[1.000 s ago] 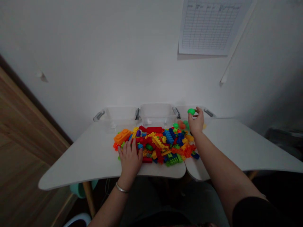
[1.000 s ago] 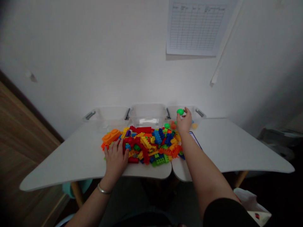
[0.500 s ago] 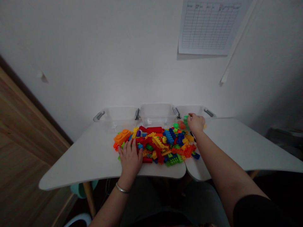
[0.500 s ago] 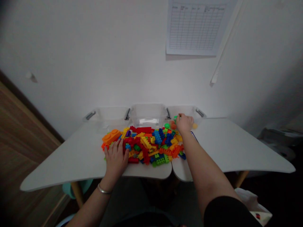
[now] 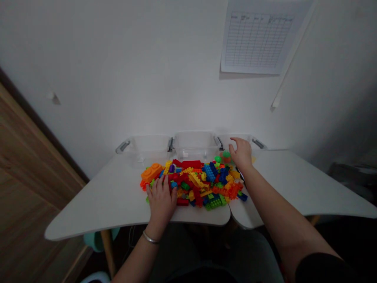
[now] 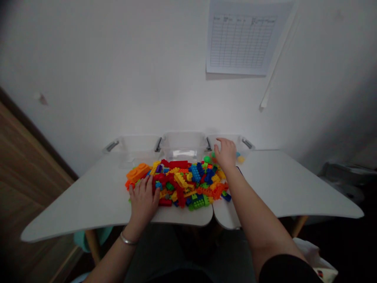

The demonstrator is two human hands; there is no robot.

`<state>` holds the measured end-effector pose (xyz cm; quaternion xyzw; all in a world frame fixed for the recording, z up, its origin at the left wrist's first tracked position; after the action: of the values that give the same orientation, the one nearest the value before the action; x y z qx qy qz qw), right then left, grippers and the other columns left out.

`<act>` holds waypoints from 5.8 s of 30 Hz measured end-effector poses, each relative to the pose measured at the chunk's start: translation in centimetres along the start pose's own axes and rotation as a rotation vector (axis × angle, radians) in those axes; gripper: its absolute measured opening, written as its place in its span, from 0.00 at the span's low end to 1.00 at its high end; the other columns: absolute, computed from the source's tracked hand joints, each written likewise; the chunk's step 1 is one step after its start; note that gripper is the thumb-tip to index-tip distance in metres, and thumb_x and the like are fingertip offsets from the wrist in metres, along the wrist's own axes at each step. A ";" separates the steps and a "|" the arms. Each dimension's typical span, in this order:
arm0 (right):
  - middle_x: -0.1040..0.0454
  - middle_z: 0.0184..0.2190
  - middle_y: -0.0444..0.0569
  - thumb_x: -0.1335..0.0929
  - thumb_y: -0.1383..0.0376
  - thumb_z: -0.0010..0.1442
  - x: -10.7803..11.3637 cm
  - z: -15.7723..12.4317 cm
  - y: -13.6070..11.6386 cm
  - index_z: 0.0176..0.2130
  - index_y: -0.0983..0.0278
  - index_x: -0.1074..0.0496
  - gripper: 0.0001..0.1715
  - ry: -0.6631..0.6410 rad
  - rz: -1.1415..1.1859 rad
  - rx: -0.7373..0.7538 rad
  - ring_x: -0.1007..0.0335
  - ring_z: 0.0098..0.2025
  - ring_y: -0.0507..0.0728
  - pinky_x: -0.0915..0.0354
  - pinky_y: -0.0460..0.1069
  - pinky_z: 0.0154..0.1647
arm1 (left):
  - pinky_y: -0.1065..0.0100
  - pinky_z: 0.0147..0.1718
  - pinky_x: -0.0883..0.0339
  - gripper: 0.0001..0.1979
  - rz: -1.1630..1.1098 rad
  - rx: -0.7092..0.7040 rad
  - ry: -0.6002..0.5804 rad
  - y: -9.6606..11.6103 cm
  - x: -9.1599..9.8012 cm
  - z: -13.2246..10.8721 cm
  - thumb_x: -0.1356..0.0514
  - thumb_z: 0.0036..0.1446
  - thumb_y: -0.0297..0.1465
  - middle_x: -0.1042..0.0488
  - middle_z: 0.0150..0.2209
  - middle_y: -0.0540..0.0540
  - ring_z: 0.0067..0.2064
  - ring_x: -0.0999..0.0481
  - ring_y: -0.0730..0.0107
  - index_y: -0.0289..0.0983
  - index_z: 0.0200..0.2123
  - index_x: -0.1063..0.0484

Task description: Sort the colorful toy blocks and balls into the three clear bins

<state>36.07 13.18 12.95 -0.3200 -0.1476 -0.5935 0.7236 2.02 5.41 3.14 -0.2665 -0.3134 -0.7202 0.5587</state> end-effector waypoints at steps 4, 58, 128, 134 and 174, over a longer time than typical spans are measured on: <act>0.26 0.49 0.55 0.40 0.63 0.63 0.8 -0.8 -5.0 0.50 0.64 0.29 0.18 -0.025 0.183 0.144 0.34 0.52 0.61 0.40 0.56 0.56 | 0.40 0.62 0.54 0.27 -0.004 0.002 0.002 0.0 0.0 0.0 0.51 0.62 0.38 0.30 0.57 0.33 0.59 0.35 0.45 0.30 0.59 0.34; 0.26 0.48 0.51 0.33 0.69 0.61 2.2 -16.3 -7.8 0.36 0.59 0.25 0.06 0.118 0.322 0.325 0.30 0.47 0.60 0.33 0.59 0.47 | 0.58 0.45 0.35 0.15 -0.411 -0.017 -0.492 6.9 0.8 3.7 0.40 0.55 0.35 0.20 0.41 0.41 0.43 0.24 0.57 0.38 0.45 0.24; 0.28 0.51 0.54 0.37 0.72 0.59 1.4 -16.8 -7.3 0.47 0.61 0.28 0.18 -0.006 0.375 0.181 0.33 0.54 0.62 0.35 0.61 0.54 | 0.50 0.51 0.35 0.14 -0.275 -0.212 -0.109 0.9 2.9 -1.3 0.44 0.58 0.33 0.25 0.49 0.40 0.50 0.29 0.54 0.40 0.46 0.24; 0.27 0.49 0.54 0.37 0.72 0.58 1.5 -16.7 -7.5 0.46 0.61 0.28 0.16 -0.004 0.375 0.200 0.32 0.52 0.62 0.35 0.60 0.53 | 0.48 0.55 0.38 0.16 -0.226 -0.281 -0.085 2.4 2.9 -0.8 0.43 0.59 0.33 0.27 0.53 0.39 0.54 0.32 0.52 0.39 0.50 0.26; 0.25 0.46 0.52 0.37 0.74 0.59 1.1 -16.5 -7.8 0.43 0.62 0.27 0.15 -0.035 0.349 0.235 0.34 0.52 0.61 0.35 0.60 0.55 | 0.57 0.47 0.37 0.10 -0.134 -0.452 -0.229 7.7 -0.9 6.7 0.43 0.56 0.26 0.24 0.41 0.42 0.45 0.32 0.55 0.37 0.41 0.26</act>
<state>26.18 1.05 3.42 -0.2646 -0.1708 -0.4322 0.8450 9.92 9.64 8.12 -0.4430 -0.2225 -0.7725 0.3968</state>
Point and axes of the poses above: each hand's wrist, its own z-axis towards the middle knuckle, its own x-axis out of the back of the hand, y = z × x, the point moved 6 cm from there along z, towards the middle knuckle
